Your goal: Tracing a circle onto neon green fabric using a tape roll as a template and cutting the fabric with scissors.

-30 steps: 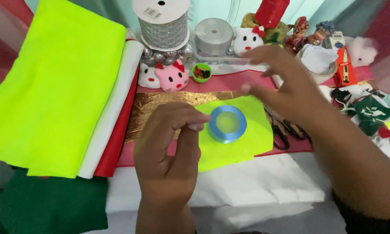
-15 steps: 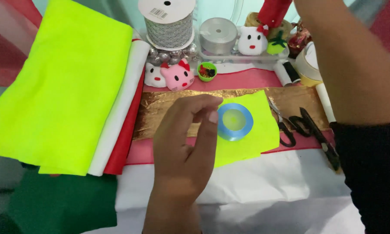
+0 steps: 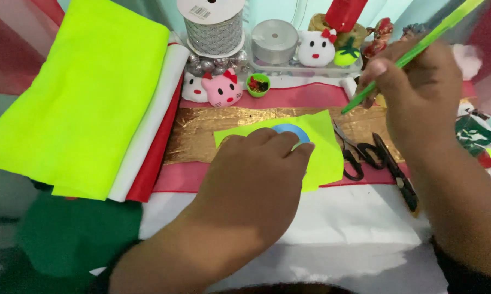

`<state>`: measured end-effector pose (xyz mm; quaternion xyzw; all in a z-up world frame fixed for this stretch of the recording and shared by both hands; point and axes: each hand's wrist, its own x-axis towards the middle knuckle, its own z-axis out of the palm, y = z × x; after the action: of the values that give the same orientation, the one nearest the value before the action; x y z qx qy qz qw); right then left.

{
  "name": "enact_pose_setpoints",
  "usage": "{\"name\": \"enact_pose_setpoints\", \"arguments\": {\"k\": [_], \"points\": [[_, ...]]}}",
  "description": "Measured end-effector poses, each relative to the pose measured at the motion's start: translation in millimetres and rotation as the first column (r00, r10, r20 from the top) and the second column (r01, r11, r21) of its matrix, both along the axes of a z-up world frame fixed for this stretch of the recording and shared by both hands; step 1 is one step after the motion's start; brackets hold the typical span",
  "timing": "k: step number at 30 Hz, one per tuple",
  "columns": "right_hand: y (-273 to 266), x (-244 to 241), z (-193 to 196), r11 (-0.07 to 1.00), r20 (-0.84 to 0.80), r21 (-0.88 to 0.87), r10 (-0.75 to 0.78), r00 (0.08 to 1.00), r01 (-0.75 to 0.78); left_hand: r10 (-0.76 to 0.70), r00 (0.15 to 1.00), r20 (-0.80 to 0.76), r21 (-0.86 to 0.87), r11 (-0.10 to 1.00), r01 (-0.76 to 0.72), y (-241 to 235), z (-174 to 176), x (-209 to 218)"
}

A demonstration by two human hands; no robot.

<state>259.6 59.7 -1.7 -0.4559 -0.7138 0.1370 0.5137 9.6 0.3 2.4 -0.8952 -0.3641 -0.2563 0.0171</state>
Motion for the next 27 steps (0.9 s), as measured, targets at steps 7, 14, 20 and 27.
{"name": "enact_pose_setpoints", "arguments": {"k": [7, 14, 20, 27], "points": [[-17, 1, -8, 0.913, -0.093, -0.397, 0.062, 0.994, -0.094, -0.087, 0.915, -0.394, -0.394, 0.915, -0.083, 71, -17, 24], [-11, 11, -7, 0.833, 0.232, -0.403, 0.493, 0.838, -0.379, -0.195, 0.927, -0.322, -0.527, 0.850, -0.004, 95, -45, 27], [-13, -8, -22, 0.824, 0.394, -0.377, 0.555, 0.732, -0.422, -0.248, 0.951, -0.186, -0.504, 0.855, 0.125, 108, -73, 25], [-12, -10, -31, 0.823, 0.333, -0.451, 0.515, 0.790, -0.346, -0.262, 0.957, -0.122, -0.510, 0.844, 0.166, 109, -76, 23]]}}
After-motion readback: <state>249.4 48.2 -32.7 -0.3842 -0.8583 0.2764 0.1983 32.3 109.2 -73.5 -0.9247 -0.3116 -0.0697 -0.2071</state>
